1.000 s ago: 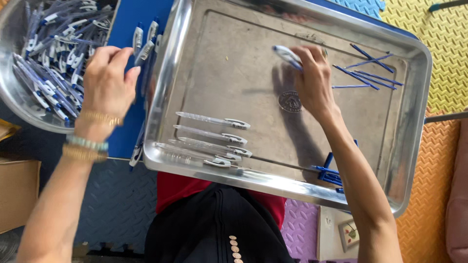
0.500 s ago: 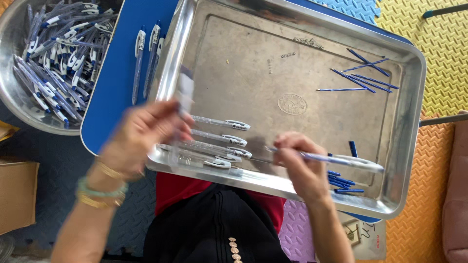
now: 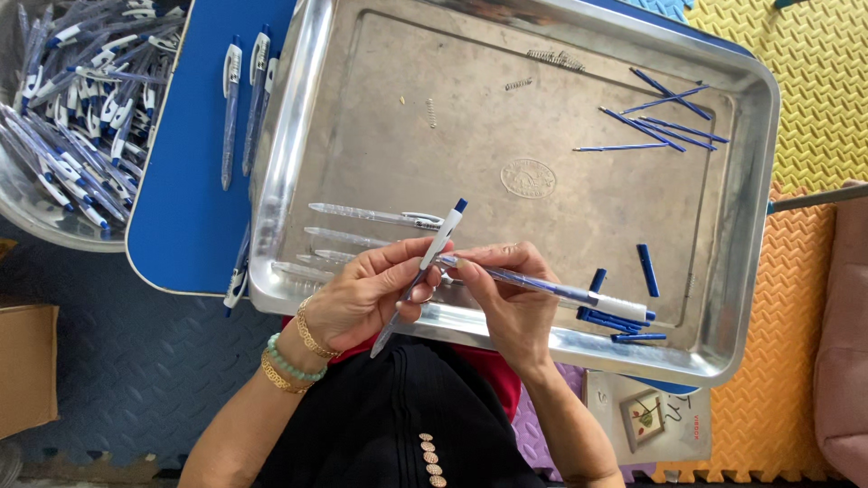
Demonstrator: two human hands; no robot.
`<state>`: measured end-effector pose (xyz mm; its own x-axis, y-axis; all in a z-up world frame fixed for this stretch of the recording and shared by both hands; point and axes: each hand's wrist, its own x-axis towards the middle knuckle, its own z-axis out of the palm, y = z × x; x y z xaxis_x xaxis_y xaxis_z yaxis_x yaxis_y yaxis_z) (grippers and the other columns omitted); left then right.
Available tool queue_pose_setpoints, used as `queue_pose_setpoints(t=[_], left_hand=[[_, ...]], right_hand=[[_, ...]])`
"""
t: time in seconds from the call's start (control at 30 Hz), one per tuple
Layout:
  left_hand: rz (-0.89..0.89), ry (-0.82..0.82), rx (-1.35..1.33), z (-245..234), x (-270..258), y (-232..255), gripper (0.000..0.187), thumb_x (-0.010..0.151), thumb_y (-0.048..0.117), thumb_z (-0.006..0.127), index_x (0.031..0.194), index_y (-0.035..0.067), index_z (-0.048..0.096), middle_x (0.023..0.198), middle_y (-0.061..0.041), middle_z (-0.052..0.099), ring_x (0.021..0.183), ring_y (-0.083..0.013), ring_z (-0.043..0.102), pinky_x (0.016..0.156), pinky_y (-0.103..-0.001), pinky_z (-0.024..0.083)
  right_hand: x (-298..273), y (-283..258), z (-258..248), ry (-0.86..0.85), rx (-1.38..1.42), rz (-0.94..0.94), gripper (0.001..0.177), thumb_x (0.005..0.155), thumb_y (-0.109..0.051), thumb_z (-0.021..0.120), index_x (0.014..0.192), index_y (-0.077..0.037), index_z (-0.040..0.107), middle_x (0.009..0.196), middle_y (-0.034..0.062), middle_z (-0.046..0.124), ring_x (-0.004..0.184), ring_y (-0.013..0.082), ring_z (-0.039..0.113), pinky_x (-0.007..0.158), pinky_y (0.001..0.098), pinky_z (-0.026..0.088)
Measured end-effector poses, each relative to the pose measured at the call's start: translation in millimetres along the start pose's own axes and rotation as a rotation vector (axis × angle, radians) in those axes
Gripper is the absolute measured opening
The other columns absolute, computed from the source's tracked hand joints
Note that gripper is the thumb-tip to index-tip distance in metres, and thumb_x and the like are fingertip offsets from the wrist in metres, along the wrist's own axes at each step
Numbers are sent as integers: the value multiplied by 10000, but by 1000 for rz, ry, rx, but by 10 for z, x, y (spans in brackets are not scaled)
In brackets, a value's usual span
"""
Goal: The person assembles ballpoint pens by hand, inserting ink cartridges into pen barrels, adding springs, and securing the components together before placing the completed pens in a tray.
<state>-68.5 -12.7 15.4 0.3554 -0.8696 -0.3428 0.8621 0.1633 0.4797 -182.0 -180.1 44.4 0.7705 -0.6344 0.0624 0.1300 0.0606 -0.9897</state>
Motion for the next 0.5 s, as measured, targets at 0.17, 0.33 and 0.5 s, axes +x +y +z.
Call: queue_pose_setpoints(t=[0.17, 0.33, 0.5], left_hand=[[2, -18, -38, 11, 2, -70, 470, 1137, 170, 602, 1589, 40, 595, 1077, -149, 727, 871, -90, 613, 680, -169, 519], [24, -9, -57, -30, 37, -191, 473, 1142, 138, 596, 1609, 66, 589, 1090, -167, 727, 871, -110, 622, 679, -183, 517], [168, 73, 17, -27, 34, -387, 484, 1113, 93, 636, 1597, 93, 612, 1055, -219, 749, 851, -165, 611, 654, -215, 505]], right_hand=[[-20, 52, 4, 10, -24, -31, 204, 905, 37, 885, 971, 82, 697, 964, 282, 819, 824, 273, 849, 739, 362, 716], [-30, 115, 12, 12, -30, -56, 208, 903, 41, 888, 962, 80, 693, 948, 278, 815, 819, 278, 853, 729, 356, 716], [-28, 244, -27, 25, -30, -178, 181, 896, 35, 896, 941, 56, 722, 891, 248, 797, 743, 242, 834, 656, 317, 689]])
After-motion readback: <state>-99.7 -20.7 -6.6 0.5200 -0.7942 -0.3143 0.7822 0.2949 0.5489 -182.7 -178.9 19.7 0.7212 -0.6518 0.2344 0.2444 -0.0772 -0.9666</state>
